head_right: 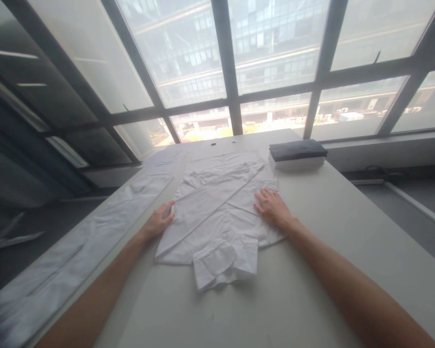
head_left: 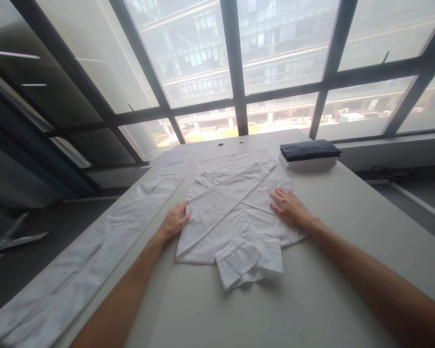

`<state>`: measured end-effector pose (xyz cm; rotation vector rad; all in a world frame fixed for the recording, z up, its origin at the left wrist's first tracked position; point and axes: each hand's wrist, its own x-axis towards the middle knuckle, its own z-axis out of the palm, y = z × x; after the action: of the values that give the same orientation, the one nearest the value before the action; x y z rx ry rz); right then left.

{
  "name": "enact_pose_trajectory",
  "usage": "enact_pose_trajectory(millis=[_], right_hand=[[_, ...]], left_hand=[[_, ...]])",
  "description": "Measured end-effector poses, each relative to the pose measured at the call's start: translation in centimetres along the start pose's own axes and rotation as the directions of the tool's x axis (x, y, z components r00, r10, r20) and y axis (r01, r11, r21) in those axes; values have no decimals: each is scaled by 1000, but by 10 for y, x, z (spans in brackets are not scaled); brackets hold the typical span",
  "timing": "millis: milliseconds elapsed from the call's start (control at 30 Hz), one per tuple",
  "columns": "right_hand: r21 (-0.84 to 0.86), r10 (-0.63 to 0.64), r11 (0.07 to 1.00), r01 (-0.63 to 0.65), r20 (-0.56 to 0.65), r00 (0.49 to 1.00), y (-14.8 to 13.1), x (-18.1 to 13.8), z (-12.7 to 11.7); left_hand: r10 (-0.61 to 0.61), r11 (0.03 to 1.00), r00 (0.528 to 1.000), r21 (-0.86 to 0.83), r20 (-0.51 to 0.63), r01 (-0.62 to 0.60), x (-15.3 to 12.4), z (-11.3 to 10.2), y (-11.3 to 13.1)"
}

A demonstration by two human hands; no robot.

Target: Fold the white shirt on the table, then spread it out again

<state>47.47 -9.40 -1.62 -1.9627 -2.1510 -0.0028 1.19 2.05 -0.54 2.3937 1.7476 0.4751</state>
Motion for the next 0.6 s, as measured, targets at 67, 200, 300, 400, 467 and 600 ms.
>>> enact_pose_trajectory(millis=[67,200,300,400,467,600], right_hand=[[1,2,1000,-2,-3,1000,0,0,0],[13,-7,1000,7,-8,1000,1,1,1],[18,-7,1000,7,-8,1000,1,1,1],[27,-5,1000,6,-4,1000,1,1,1],[34,-8,999,8,-1,1000,1,1,1],[36,1,999,-1,7,1000,1,0,0]], left_hand=[[-20,999,999,38,44,18,-1,-1,-2],[34,999,998,-5,49,-33,-3,-5,-3],[124,990,985,-51,-120,-131,-2,-6,4],[181,983,960,10,-213,-183,1,0,18],[185,980,976,95,-117,-174,2,7,26],[132,959,981,233,140,-162,1,18,32]])
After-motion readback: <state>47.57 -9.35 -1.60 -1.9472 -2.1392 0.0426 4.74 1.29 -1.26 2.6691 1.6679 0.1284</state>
